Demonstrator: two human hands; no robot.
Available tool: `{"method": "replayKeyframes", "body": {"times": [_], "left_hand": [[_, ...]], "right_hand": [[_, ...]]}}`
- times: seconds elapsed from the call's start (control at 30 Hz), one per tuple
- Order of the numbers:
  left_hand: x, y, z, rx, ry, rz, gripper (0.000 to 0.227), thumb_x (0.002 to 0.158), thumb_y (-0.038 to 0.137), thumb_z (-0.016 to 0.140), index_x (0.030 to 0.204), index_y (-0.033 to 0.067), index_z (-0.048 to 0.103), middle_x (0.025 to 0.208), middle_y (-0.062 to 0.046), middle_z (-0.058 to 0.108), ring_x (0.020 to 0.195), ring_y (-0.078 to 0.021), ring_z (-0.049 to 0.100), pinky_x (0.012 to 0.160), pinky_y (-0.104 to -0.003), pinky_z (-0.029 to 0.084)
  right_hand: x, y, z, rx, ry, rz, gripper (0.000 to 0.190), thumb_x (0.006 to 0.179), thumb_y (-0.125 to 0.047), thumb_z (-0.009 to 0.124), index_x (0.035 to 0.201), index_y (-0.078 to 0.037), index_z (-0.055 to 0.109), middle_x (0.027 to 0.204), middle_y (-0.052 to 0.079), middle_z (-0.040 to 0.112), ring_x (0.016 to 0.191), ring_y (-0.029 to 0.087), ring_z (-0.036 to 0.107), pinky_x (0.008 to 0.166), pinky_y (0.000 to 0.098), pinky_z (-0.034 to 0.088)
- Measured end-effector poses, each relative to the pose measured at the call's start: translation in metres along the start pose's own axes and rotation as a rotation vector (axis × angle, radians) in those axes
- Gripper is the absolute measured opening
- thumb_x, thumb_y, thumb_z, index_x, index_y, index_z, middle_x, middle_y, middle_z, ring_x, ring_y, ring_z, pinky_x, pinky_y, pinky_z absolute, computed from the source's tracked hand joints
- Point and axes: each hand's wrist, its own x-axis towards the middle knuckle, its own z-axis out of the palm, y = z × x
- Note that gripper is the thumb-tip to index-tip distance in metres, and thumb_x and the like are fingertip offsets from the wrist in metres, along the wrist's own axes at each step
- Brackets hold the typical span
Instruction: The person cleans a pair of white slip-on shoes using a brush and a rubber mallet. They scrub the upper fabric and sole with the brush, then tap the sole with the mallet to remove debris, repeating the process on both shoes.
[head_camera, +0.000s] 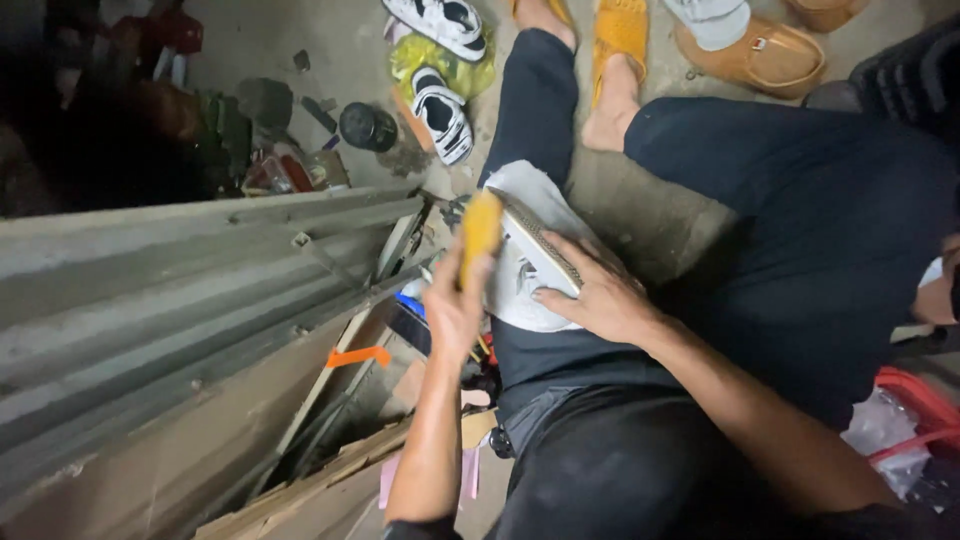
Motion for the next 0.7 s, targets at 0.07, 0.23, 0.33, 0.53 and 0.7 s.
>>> {"method": "replayKeyframes", "body": {"times": [0.07,0.23,0.33,0.53,0.7], "left_hand": [[-0.020,-0.020,0.014,0.009,-0.102,0.114,0.050,0.089,0.034,0.081,0.135,0.0171,0.068,0.104,-0.016,0.075,0.099,-0.0323,0.073,0.082,-0.041,0.058],[-0.005,-0.047,0.015,-0.039,-0.011,0.064,0.044,0.096,0.035,0.075,0.134,0.0140,0.068,0.106,-0.019,0.075,0.099,-0.0319,0.074,0.080,-0.046,0.057],[-0.016,-0.027,0.016,-0.067,-0.112,0.236,0.040,0.086,0.025,0.085,0.123,0.0131,0.075,0.090,-0.017,0.073,0.082,-0.0357,0.073,0.072,-0.043,0.058],[0.013,-0.036,-0.012,-0.222,0.133,-0.045,0.048,0.100,0.027,0.073,0.142,0.0085,0.061,0.130,-0.023,0.068,0.118,-0.0311,0.067,0.096,-0.042,0.057],[-0.036,-0.085,0.022,-0.232,-0.058,-0.243,0.047,0.091,0.024,0.080,0.137,0.0175,0.068,0.119,-0.022,0.073,0.104,-0.0309,0.072,0.081,-0.040,0.062]], "right_hand": [[0.008,0.023,0.010,0.004,0.005,0.050,0.086,0.084,-0.052,0.075,0.158,-0.025,0.043,0.156,0.013,0.049,0.144,0.033,0.045,0.119,0.0513,0.035],[0.008,0.011,-0.003,0.054,-0.025,0.017,0.085,0.082,-0.047,0.076,0.158,-0.024,0.044,0.153,0.017,0.052,0.144,0.036,0.046,0.119,0.0513,0.036],[-0.002,0.001,-0.004,0.380,0.025,-0.057,0.060,0.088,-0.027,0.073,0.143,-0.010,0.058,0.129,0.024,0.067,0.126,0.037,0.062,0.102,0.0530,0.052],[0.009,0.024,0.020,1.257,0.007,0.334,0.037,0.095,-0.025,0.069,0.127,-0.005,0.070,0.108,0.016,0.074,0.093,0.035,0.075,0.074,0.0612,0.063],[0.021,0.054,0.034,0.744,-0.005,0.219,0.060,0.101,-0.012,0.051,0.159,-0.013,0.037,0.153,0.035,0.039,0.127,0.049,0.055,0.074,0.0579,0.063]]}}
